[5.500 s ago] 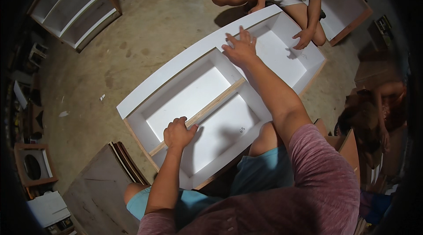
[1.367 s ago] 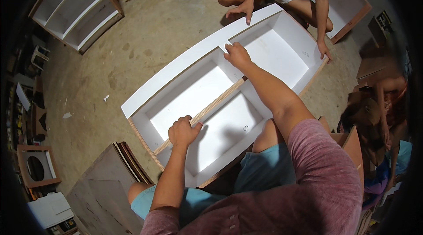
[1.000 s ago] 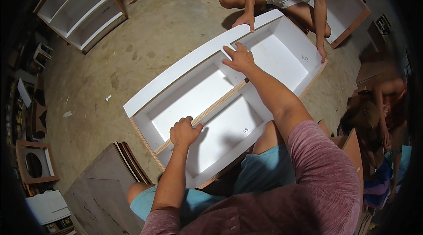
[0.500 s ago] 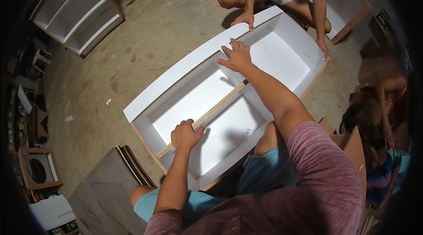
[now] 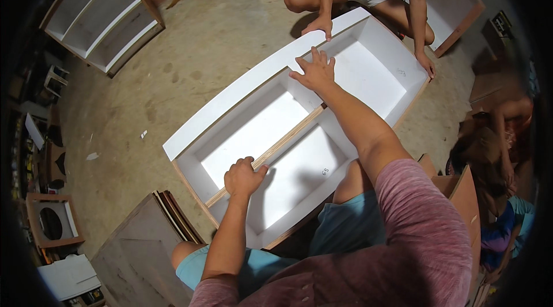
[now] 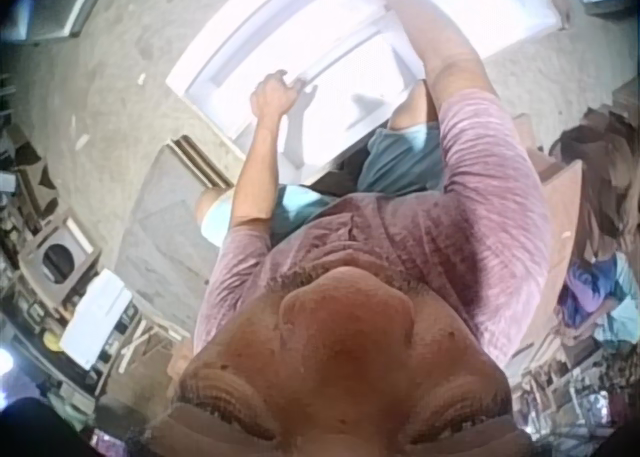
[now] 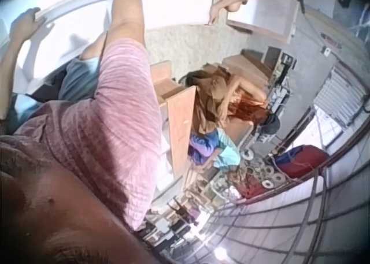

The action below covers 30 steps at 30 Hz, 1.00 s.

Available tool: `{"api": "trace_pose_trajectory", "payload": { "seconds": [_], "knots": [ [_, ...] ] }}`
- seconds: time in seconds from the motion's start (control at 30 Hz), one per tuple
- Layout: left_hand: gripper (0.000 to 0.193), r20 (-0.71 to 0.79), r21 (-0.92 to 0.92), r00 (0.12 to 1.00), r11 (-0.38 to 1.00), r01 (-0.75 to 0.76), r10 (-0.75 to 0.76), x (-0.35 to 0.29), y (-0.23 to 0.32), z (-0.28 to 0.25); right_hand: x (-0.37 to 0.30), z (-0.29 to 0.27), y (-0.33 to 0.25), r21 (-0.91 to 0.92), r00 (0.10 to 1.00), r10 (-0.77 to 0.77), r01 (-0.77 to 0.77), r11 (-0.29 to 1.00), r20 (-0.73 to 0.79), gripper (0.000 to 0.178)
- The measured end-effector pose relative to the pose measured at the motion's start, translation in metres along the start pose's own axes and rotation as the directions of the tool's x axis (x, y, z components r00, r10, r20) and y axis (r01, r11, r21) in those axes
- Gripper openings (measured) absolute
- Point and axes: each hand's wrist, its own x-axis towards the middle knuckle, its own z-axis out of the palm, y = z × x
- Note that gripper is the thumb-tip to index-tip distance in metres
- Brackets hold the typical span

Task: The person sits on the floor in a workshop and applies a yellow liquid from a bottle onto the edge of a wooden cabinet frame. They then pick up a long white strip and fit it into the edge of the cabinet, pressing it down to secure it.

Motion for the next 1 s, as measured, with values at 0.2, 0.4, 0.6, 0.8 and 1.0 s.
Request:
{"api": "trace_pose_trajectory", "payload": {
  "seconds": [0.2, 0.4, 0.6, 0.8, 1.0],
  "knots": [
    [0.057, -0.082, -0.007, 0.996, 0.999, -0.031, 0.03, 0.0, -0.007, 0.007, -0.006, -0.008, -0.007, 0.029, 0.995, -0.085, 0.083, 0.996, 0.052, 0.074],
    [0.057, -0.012, 0.018, 1.0, 1.0, 0.007, -0.007, 0.0, 0.0, 0.002, -0.007, 0.0, -0.015, 0.037, 0.989, -0.14, 0.138, 0.99, 0.054, 0.072],
    [0.056, -0.082, -0.018, 0.996, 0.999, -0.044, 0.043, 0.002, -0.007, 0.011, 0.005, -0.007, 0.005, 0.063, 0.999, 0.03, -0.031, 0.998, 0.016, 0.071],
    [0.056, -0.029, 0.025, 1.0, 1.0, 0.001, -0.001, 0.0, 0.0, 0.002, -0.006, -0.003, -0.008, -0.084, 0.994, -0.108, 0.109, 0.99, 0.022, 0.072],
    [0.056, -0.078, -0.01, 0.996, 0.999, -0.051, 0.051, 0.002, -0.007, 0.01, 0.002, -0.015, -0.002, 0.021, 0.996, 0.045, -0.046, 0.999, 0.074, 0.072]
  ]
}}
